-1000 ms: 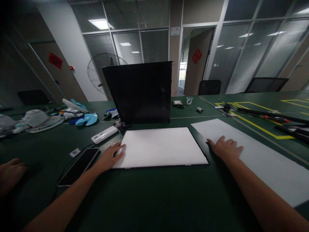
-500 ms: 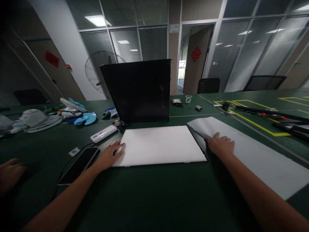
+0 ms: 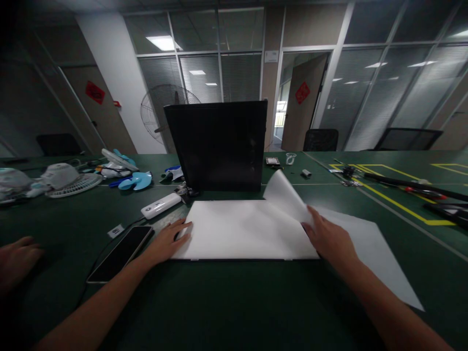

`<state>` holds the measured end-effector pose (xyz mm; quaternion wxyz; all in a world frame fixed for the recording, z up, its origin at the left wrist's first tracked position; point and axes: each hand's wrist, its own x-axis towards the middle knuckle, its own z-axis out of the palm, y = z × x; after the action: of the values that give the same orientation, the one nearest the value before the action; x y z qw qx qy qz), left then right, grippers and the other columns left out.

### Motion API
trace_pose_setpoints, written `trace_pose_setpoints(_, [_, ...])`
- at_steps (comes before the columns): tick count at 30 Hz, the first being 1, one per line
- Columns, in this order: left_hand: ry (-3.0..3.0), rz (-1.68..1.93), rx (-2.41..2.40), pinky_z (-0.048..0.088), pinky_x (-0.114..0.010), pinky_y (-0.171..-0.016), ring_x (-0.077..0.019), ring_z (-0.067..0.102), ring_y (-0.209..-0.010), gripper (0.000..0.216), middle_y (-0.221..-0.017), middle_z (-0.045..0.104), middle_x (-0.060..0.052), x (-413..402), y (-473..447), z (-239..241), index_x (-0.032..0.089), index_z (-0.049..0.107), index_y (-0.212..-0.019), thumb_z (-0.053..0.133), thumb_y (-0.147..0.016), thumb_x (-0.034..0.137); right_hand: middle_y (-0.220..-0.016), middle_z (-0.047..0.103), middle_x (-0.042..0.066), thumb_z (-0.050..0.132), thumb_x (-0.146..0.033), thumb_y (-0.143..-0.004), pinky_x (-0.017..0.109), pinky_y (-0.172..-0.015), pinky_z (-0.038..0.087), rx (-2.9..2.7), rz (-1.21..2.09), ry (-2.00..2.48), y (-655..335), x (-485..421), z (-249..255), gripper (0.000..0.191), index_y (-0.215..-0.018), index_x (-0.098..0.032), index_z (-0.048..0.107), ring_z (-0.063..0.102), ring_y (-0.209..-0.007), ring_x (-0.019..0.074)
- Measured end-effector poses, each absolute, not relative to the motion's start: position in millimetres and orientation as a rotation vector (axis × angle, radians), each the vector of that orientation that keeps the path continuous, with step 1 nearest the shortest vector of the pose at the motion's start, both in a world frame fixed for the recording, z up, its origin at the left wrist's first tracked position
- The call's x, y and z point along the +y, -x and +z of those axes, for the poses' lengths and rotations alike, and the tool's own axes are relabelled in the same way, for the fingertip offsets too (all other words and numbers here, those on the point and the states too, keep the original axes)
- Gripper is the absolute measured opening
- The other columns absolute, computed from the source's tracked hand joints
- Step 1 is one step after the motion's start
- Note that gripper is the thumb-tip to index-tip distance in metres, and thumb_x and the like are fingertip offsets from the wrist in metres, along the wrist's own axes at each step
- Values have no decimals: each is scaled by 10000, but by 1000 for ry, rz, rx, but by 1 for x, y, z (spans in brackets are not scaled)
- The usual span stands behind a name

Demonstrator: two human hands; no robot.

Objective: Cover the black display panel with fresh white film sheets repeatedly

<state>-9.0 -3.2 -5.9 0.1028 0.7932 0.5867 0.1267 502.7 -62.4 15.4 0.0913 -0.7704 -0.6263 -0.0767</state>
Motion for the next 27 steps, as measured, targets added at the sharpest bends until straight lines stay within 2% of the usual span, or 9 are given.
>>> trace_pose_setpoints(4, [-2348,360,1722,209,-532,-1253,-308,355,-1513,602,-1612,421,-127,-2,9,-6,195,550,-1479,423,-984,513,-1459,582,134,364,-675,-969,558,-1061,494,-2269,-13,1929,-456,-70,6,768,-1604,-243,353,610,-1246,338])
trace_pose_setpoints(7, [-2353,379,1727,206,-533,-1253,-301,352,-1515,602,-1614,422,-117,-1,9,-9,200,554,-1472,422,-983,525,-1560,485,95,393,-710,-956,539,-1156,422,-2396,143,1711,-435,-75,0,774,-1587,-262,396,507,-1379,308])
trace_pose_setpoints(9, [-2351,395,1728,217,-541,-1248,-310,364,-1508,604,-1611,426,-118,0,9,-10,201,562,-1466,421,-982,533,-1637,368,67,386,-693,-970,517,-1204,368,-2384,146,1617,-434,-74,-1,741,-1572,-262,424,415,-1456,287])
trace_pose_setpoints(11, [-2349,390,1726,230,-537,-1245,-318,371,-1504,613,-1610,427,-124,0,9,-10,195,566,-1466,416,-982,540,-1660,319,64,357,-666,-991,503,-1231,326,-2308,69,1623,-446,-69,-2,713,-1556,-241,452,359,-1491,274])
trace_pose_setpoints(14, [-2356,377,1722,219,-516,-1252,-315,360,-1510,629,-1611,424,-135,0,8,-10,179,559,-1473,404,-983,542,-1583,452,99,298,-616,-1022,508,-1247,283,-2193,-47,1773,-485,-54,-7,677,-1492,-193,540,359,-1491,271])
trace_pose_setpoints(16, [-2363,378,1719,204,-512,-1257,-312,354,-1513,634,-1610,426,-138,2,8,-12,174,556,-1475,399,-985,544,-1530,523,86,277,-597,-1031,513,-1246,274,-2185,-28,1880,-516,-44,-13,646,-1410,-205,625,369,-1485,273])
trace_pose_setpoints(21, [-2361,400,1730,200,-528,-1258,-317,354,-1513,626,-1608,432,-124,4,11,-17,192,563,-1468,383,-995,560,-1550,503,58,253,-614,-1029,522,-1190,358,-2146,74,2049,-556,-35,-24,641,-1477,-278,565,469,-1412,277])
trace_pose_setpoints(27, [-2318,411,1724,205,-497,-1264,-298,346,-1518,706,-1602,433,-144,0,8,-11,118,485,-1513,307,-1010,580,-1506,550,59,243,-671,-1008,564,-1137,398,-2185,-53,2087,-523,-44,-16,675,-1455,-304,589,515,-1350,309])
